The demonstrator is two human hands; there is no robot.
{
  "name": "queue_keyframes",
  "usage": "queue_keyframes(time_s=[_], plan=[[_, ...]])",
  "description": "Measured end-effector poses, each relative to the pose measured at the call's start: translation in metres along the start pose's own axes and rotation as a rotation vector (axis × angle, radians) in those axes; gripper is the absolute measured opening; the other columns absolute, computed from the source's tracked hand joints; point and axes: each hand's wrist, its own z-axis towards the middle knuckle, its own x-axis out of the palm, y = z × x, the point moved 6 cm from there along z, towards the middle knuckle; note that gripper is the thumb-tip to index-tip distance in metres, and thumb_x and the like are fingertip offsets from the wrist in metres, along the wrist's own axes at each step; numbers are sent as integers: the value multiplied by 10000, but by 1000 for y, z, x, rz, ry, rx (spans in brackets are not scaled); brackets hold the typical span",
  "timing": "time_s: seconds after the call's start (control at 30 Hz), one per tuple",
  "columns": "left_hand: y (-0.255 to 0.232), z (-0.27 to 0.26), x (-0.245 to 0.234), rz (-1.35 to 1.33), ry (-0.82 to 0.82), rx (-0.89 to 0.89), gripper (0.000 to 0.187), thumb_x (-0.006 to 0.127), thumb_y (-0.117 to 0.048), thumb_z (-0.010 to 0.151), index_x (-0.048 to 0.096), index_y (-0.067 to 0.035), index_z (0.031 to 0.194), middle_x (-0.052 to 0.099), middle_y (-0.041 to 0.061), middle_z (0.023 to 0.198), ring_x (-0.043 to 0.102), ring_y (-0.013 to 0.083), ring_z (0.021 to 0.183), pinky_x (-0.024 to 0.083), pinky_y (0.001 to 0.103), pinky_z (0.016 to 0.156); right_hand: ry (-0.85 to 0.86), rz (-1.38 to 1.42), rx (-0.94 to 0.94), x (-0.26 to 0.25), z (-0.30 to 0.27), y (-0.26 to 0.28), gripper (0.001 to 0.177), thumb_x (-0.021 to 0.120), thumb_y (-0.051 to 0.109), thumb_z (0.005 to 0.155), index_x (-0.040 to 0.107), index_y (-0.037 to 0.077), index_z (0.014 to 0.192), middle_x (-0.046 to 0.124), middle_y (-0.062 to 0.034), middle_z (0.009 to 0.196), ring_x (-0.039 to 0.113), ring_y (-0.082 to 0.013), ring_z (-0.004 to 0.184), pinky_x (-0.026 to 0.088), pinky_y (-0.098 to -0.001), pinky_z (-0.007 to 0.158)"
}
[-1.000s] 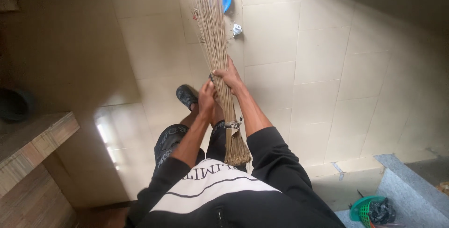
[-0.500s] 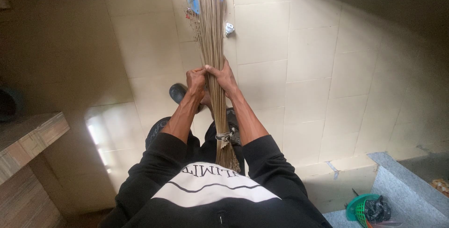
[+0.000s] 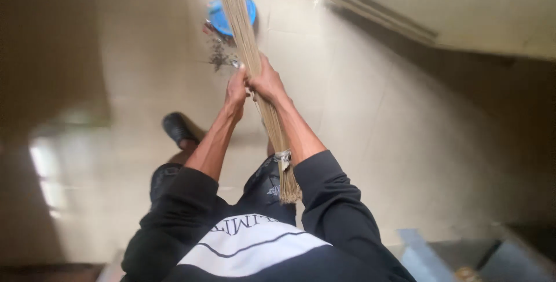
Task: The person picks up a light bulb from a dustpan, separates a small component from it, and then sweeps debris into the dustpan using a bundle of straw.
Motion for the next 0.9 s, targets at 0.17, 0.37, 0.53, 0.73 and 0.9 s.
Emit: queue_keyframes(time_s=[0.17, 0.37, 0.53, 0.73, 0.9], plan=[[25, 57, 51, -15, -90, 0, 636, 419, -542, 1011, 609, -14, 1308, 648, 104, 1321, 567, 221, 1271, 481, 410, 935, 21, -243, -142, -65, 78, -22, 736, 745, 103, 780, 442, 154, 1449, 757, -162, 903, 757, -259, 641, 602, -368, 548], [76, 115, 67, -46, -80, -56, 716, 419, -552, 1004, 565, 14, 1417, 644, 144, 1419, 569, 270, 1358, 497, 400, 1003, 29, -346, -33, -97, 148, -89, 554, 695, 82, 772, 495, 112, 1288, 739, -180, 856, 737, -267, 594, 614, -388, 479], [114, 162, 48, -8, -74, -73, 719, 428, -546, 1005, 509, 8, 1456, 634, 153, 1432, 558, 285, 1367, 491, 411, 1014, -45, -412, -15, -94, 203, -156, 567, 685, 66, 779, 466, 116, 1300, 728, -187, 832, 715, -294, 533, 594, -394, 492], [163, 213, 17, -3, -48, -38, 721, 382, -542, 1019, 478, 5, 1480, 618, 139, 1446, 542, 284, 1380, 493, 422, 1025, -207, -266, -121, -87, 268, -246, 494, 682, 32, 792, 480, 61, 1241, 744, -177, 839, 736, -262, 561, 618, -368, 494], [213, 265, 5, -43, -23, 1, 723, 388, -539, 1011, 484, -1, 1485, 625, 149, 1442, 551, 296, 1383, 490, 433, 1036, -428, -136, -125, -110, 318, -309, 628, 638, -30, 787, 393, -2, 1365, 696, -139, 785, 706, -217, 529, 601, -346, 448]])
